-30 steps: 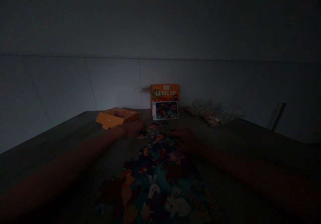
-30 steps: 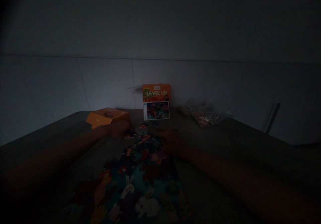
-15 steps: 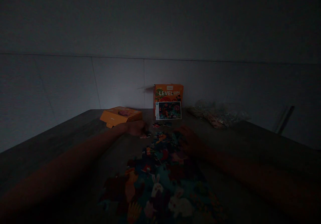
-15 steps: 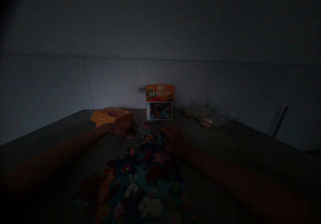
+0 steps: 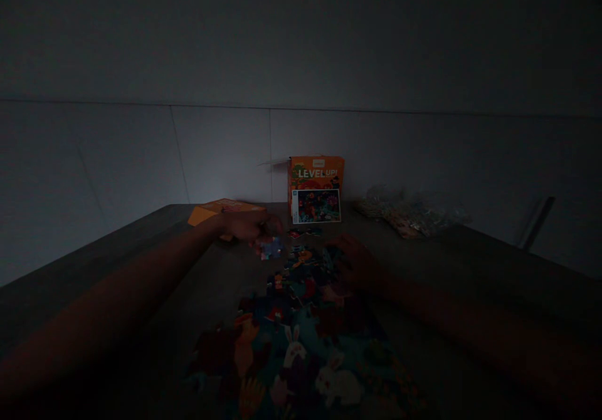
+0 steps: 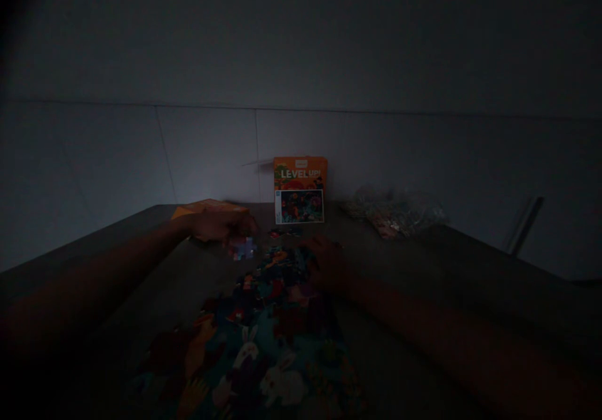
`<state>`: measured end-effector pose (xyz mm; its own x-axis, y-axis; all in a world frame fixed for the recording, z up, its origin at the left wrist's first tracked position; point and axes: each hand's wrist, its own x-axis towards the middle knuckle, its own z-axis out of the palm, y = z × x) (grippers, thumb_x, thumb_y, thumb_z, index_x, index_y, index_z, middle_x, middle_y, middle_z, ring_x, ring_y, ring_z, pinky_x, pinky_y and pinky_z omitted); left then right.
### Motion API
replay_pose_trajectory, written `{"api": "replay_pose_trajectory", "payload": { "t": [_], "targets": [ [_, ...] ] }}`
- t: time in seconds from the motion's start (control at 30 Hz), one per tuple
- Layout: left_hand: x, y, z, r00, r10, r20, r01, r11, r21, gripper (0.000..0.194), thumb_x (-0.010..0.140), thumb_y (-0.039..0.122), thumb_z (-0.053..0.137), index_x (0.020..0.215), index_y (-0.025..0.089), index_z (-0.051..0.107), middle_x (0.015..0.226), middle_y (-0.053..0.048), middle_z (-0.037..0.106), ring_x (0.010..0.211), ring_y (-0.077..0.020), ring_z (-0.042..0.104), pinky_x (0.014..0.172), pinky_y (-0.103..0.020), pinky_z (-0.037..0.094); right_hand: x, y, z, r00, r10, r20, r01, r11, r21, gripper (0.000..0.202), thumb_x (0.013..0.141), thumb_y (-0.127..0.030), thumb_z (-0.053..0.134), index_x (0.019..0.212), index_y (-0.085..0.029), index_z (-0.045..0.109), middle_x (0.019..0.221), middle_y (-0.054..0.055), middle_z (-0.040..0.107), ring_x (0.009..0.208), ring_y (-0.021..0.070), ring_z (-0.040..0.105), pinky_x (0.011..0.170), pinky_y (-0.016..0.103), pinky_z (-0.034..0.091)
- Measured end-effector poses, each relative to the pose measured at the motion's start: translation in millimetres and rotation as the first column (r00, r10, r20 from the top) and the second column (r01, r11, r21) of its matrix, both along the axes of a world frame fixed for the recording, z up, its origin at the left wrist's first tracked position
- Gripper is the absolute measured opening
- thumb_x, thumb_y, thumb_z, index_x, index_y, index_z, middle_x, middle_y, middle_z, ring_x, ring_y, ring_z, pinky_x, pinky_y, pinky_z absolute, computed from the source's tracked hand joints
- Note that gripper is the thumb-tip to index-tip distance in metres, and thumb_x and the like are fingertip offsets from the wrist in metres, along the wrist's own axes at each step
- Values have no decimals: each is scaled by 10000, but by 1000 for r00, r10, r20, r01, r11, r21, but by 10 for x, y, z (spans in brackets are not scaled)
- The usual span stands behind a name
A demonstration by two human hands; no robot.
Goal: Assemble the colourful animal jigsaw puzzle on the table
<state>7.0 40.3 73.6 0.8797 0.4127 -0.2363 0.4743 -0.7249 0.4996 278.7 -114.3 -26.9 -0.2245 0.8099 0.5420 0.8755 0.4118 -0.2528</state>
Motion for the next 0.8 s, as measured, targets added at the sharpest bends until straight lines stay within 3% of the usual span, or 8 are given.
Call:
{"api": "replay_pose_trajectory", "payload": {
  "t": [0.1, 0.23, 0.47, 0.8],
  "targets": [
    [-85, -8, 121, 994, -55, -97, 37, 983, -178, 429, 908, 226, 516, 1330, 197, 446, 854, -70, 733, 727, -214, 725, 624, -286, 559, -9, -6, 16, 1000, 20, 4, -20, 1000, -7, 440, 751, -58, 496, 1166, -169, 589, 1090, 110, 577, 1014, 248, 584, 899, 404, 479],
    [-190, -50, 239, 962, -36, -271, -65, 932, -357, 312, 875, 196, 566, 1186, 187, 541, 854, -81, 749, 765, -243, 739, 688, -351, 589, -11, -4, 9, 999, 29, -14, -29, 1000, -5, 429, 755, -52, 484, 1156, -158, 595, 1099, 120, 577, 1017, 249, 589, 907, 407, 485],
    [-234, -149, 337, 924, -72, -376, -55, 947, -315, 189, 777, 168, 673, 928, 187, 561, 757, -44, 729, 633, -213, 711, 588, -316, 577, 10, 16, -26, 999, 46, -29, -45, 999, 20, 420, 767, -66, 479, 1153, -187, 591, 1087, 102, 589, 1006, 239, 601, 894, 397, 493],
    [-33, -276, 106, 865, -189, -465, 31, 945, -326, 213, 728, 187, 735, 788, 194, 531, 666, -18, 681, 610, -218, 683, 554, -332, 572, 3, 6, -9, 999, 32, -21, -31, 999, 16, 413, 758, -87, 490, 1140, -185, 612, 1085, 104, 609, 992, 249, 609, 879, 410, 499]
  ]
}}
